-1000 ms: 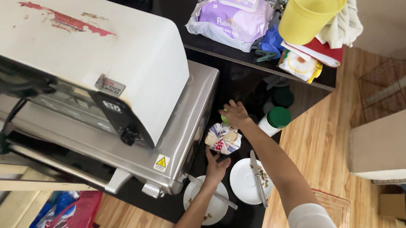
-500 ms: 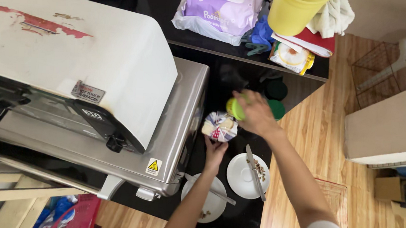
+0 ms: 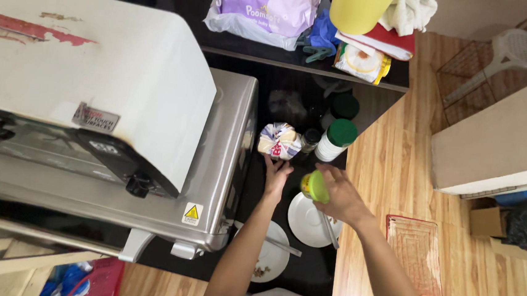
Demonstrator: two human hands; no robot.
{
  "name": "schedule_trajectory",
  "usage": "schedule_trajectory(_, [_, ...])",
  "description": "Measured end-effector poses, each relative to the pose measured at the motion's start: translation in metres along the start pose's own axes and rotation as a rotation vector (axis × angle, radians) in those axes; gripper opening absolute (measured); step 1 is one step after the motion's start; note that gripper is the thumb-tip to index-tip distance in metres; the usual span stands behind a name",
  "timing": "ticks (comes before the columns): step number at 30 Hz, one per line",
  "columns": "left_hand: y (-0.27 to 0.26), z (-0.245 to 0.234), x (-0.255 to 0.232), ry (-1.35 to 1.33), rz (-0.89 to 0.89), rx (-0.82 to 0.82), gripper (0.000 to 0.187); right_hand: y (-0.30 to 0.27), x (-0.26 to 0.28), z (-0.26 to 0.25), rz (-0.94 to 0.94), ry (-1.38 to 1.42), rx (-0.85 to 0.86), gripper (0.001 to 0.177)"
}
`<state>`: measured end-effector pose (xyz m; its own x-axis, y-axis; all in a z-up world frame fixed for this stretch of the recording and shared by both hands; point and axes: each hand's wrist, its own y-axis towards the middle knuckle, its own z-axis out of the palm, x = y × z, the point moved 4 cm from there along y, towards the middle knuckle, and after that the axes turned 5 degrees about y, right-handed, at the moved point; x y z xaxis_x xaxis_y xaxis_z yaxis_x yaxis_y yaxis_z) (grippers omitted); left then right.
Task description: The person wipes the toaster oven with a cloth, plugs it in, and places slices of bread from a bag onto the rack. They close the door, wait while the bread toasts, then remove the toasted slices onto a plate and use a knife to spread something from a small container onto the toast.
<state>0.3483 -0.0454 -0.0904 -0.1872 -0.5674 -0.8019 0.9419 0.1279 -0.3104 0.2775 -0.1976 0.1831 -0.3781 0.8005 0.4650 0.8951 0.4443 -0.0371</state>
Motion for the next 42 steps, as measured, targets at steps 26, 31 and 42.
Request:
schedule_trajectory(26, [-0.184, -0.091, -0.026, 0.669, 0.28, -0.189, 0.052, 0.026, 0.038, 0.127, -0.095, 0.064, -0.097, 0.103])
schedule_trajectory(31, [-0.187, -0.087, -0.021, 0.685, 0.28, -0.165, 0.053, 0.019, 0.057, 0.128, 0.322, -0.125, 0.012, 0.1])
schedule_trajectory(42, [-0.229, -0.091, -0.034, 0.727, 0.481, -0.125, 0.039, 0.053, 0.056, 0.137, 0.13, -0.315, 0.439, 0.082])
